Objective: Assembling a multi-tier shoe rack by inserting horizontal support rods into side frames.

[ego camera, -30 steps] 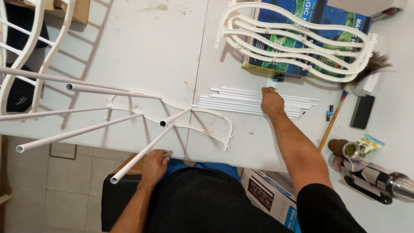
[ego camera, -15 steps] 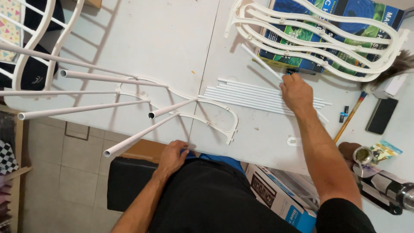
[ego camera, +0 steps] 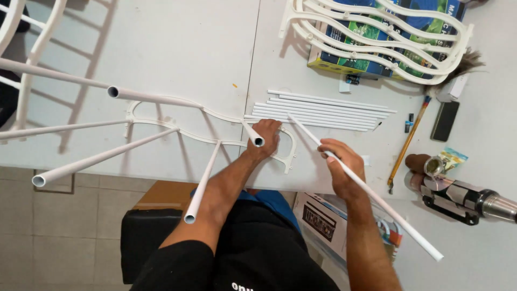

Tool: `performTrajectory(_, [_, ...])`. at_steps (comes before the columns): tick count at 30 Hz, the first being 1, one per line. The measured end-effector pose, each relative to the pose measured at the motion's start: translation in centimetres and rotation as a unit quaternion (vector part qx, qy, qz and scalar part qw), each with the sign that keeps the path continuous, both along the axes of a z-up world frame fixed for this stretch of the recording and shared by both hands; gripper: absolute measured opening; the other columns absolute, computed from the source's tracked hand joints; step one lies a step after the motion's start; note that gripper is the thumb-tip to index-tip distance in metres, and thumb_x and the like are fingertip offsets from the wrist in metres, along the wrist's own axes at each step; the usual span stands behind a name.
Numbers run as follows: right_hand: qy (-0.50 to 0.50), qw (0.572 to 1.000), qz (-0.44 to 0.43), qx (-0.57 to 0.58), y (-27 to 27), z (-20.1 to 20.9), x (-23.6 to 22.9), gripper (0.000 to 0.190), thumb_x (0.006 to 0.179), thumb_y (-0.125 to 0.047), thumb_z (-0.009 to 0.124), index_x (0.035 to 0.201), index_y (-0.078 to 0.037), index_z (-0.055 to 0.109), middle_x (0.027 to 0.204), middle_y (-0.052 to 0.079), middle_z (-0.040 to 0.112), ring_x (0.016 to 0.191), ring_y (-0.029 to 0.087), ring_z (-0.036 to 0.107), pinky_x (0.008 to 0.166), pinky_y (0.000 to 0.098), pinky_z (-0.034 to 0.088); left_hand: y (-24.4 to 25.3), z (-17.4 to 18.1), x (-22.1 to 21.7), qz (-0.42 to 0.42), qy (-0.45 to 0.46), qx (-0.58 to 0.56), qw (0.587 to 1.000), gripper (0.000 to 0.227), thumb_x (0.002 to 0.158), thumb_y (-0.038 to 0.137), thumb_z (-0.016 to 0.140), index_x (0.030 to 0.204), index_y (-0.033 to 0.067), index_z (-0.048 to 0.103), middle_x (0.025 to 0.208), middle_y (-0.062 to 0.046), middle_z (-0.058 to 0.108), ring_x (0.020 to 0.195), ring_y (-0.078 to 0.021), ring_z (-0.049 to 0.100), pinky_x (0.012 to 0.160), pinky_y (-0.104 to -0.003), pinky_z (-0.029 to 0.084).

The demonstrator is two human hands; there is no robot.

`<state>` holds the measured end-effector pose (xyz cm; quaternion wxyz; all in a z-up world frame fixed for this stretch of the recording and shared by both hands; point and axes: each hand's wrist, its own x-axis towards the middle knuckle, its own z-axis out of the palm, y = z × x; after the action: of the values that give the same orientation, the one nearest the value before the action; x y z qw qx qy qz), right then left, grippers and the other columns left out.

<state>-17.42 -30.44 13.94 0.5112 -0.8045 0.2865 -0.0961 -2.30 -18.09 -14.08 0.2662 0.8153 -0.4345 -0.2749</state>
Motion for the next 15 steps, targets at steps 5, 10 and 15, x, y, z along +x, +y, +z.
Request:
performTrajectory(5, [0.007,0.998,-0.023,-0.066,4.0,0.7,1.3,0.033,0.099,-0.019,0.052,0.104,0.005,0.075,0.113,0.027,0.07,0.085,0.036,0.074,0.074,0.0439,0.061,-1.5,-1.7,-0.6,-0.029,-0.077,-0.091,0.992,0.016,0.093,0.02,0.064,0.107,0.0195,0.071,0.109,-0.005,0.069,0.113,-0.0271,0.066,0.1,-0.047,0.049])
performTrajectory(10, [0.009,0.996,-0.046,-0.077,4.8,0.1,1.8,0.03,0.097,-0.019,0.054,0.097,0.001,0.077,0.105,0.023,0.073,0.077,0.031,0.074,0.07,0.0399,0.061,-1.9,-3.9,-0.9,0.059,-0.173,-0.231,0.956,0.013,0.101,0.024,0.052,0.093,0.0224,0.062,0.09,0.002,0.059,0.09,-0.0211,0.063,0.079,-0.038,0.046])
performTrajectory(15, [0.001,0.996,-0.058,-0.07,5.3,-0.6,2.0,0.029,0.095,-0.018,0.055,0.094,0.001,0.077,0.102,0.023,0.074,0.074,0.03,0.074,0.069,0.0396,0.062,-2.2,-3.8,0.0,0.086,-0.276,-0.353,0.89,0.024,0.105,0.025,0.046,0.085,0.0209,0.058,0.083,0.001,0.051,0.074,-0.021,0.055,0.066,-0.036,0.039])
